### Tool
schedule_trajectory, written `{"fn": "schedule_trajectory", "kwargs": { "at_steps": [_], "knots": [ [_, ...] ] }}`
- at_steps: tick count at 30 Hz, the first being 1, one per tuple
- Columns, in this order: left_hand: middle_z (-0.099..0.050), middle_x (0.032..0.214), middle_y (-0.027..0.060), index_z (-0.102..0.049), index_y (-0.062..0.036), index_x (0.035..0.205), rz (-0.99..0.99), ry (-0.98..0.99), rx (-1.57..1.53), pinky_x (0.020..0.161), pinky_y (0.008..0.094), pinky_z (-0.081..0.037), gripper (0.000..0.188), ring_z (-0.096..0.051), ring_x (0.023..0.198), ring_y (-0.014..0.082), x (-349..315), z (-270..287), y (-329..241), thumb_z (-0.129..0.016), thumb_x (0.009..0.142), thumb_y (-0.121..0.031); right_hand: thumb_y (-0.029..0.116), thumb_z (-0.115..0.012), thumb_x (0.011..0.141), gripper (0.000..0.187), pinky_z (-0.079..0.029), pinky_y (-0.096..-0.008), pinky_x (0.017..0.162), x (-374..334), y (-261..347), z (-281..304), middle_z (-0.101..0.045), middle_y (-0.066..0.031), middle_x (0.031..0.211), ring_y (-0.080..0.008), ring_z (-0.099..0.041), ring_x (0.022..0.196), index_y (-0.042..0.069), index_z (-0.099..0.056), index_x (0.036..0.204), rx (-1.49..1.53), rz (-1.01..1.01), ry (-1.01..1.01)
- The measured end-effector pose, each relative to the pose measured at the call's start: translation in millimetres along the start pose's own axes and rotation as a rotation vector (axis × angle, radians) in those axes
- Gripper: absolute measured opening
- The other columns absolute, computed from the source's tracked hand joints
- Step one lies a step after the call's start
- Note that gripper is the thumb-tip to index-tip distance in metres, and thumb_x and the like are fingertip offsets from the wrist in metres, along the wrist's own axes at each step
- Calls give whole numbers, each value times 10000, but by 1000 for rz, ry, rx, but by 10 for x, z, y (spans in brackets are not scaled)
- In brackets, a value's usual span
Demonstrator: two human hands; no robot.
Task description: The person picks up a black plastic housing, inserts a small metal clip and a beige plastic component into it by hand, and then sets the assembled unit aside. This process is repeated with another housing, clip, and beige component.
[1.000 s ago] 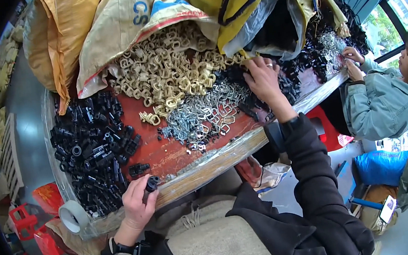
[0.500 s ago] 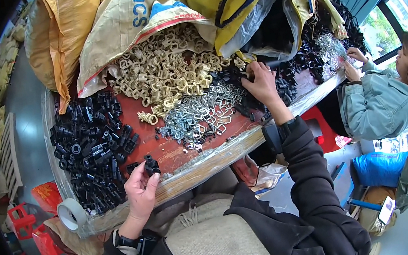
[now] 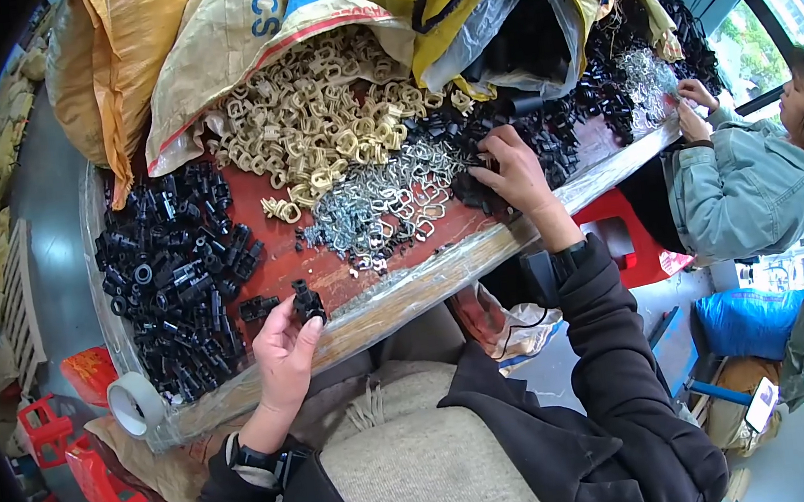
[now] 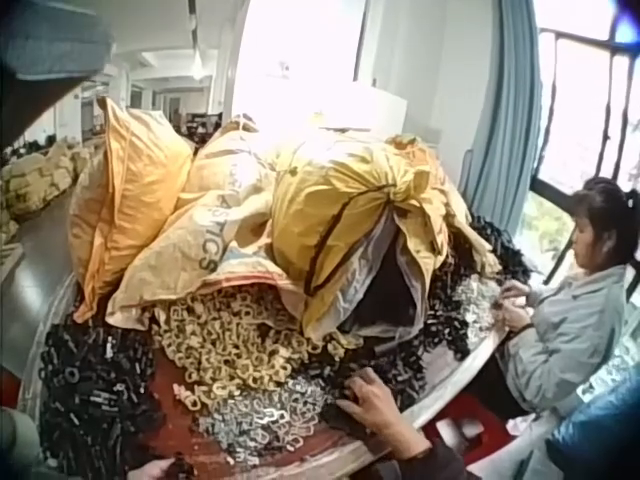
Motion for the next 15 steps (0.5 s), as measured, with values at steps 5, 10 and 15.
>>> {"fn": "schedule_trajectory", "kwargs": {
  "at_steps": [5,10,15],
  "knots": [
    [-547,893,38,-487,29,1050,38,-6,-52,713,232,-435,292,-517,790,96,7,-54,61,-543,791,-95,148,-628,667,245,-435,-330,662,-69,-13,-22,-524,-113,867,-278,-523,795,24,-555,865,173,-57,51],
    [-541,908,34,-479,31,1062,131,20,-132,683,218,-438,311,-516,785,84,12,-117,169,-553,789,-99,193,-622,691,224,-404,-346,702,-168,-23,9,-537,-95,858,-263,-515,801,35,-563,839,-109,-48,-40],
    [-542,891,28,-479,25,1066,188,42,-131,630,203,-438,321,-527,737,79,51,-93,240,-561,789,-114,261,-611,714,215,-354,-359,726,-166,12,-34,-543,-62,837,-247,-496,818,60,-580,786,-177,-124,-52]
  ]
}}
Point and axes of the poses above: each hand's wrist, its own x-axis towards the middle knuckle, its own z-axis out of the back of the hand, y = z × x, the point moved 9 cm from there along x, towards the middle knuckle
